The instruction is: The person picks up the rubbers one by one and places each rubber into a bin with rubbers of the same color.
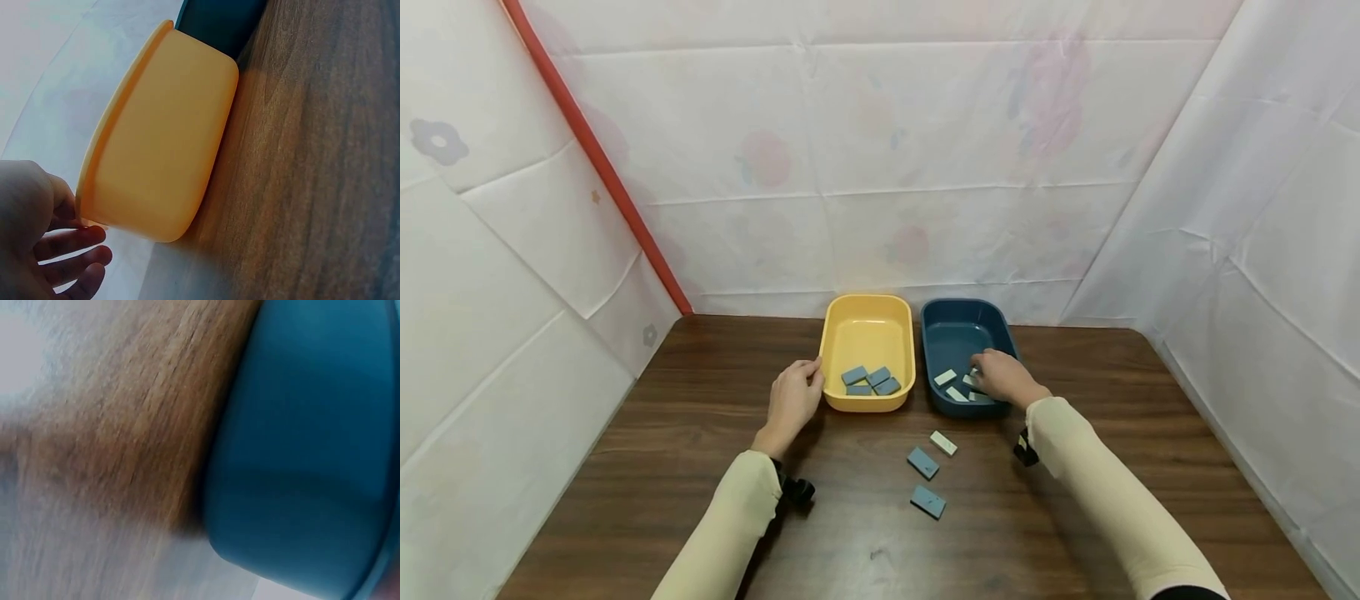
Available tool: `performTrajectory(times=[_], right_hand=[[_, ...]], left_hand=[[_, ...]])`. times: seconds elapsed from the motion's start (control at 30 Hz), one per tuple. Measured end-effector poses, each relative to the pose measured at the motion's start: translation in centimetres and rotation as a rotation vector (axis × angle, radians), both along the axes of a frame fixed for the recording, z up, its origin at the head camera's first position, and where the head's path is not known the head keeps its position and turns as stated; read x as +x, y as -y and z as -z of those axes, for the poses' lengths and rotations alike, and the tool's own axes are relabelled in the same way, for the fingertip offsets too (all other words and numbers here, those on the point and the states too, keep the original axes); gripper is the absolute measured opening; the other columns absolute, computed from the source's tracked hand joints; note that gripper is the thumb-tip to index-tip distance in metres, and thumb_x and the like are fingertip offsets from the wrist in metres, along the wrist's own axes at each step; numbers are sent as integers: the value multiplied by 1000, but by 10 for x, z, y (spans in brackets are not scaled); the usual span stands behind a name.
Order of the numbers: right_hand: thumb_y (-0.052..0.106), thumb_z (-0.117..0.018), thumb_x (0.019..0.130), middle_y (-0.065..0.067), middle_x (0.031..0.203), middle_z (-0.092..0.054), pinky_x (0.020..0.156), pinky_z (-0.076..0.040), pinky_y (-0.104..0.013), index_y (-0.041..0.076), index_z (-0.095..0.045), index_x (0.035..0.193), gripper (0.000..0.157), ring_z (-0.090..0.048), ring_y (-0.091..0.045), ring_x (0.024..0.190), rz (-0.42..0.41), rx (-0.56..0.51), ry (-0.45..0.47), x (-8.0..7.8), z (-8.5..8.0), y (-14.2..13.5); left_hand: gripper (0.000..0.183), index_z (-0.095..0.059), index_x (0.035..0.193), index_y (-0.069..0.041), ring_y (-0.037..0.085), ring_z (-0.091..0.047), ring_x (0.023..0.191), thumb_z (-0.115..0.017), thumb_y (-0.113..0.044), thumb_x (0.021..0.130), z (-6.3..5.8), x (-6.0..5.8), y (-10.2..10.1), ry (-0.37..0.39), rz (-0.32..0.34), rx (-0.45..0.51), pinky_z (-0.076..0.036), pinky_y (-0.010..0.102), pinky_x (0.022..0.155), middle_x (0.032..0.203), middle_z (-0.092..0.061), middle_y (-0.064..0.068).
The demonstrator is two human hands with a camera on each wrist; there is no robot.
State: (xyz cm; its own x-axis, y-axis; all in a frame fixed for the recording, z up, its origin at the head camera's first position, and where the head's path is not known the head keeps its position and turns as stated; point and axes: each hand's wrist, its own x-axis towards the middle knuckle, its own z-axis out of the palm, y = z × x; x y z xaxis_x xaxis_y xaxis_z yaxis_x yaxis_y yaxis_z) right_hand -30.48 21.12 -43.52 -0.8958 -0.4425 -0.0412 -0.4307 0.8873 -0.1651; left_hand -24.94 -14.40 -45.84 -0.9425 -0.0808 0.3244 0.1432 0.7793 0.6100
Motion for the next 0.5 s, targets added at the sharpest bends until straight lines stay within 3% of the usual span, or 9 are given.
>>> performTrajectory(times=[0.23, 0.5], right_hand=[[13, -56, 95, -15, 108, -66, 85, -52, -44, 2, -68, 117, 27, -63, -27, 95, 13, -81, -29, 2, -6, 7], [13, -58, 95, -16, 108, -66, 87, -52, -48, 0, -68, 116, 27, -62, -31, 100, 67, -221, -117, 19, -9, -5]], left_hand=[[32, -66, 124, -3, 32, -67, 92, -57, -13, 95, 0, 0, 8, -22, -21, -8, -53, 45, 77, 116, -70, 16], [32, -67, 123, -3, 36, -65, 102, -57, -12, 94, 5, 2, 1, -30, -14, 16, -51, 50, 87, 115, -70, 17]])
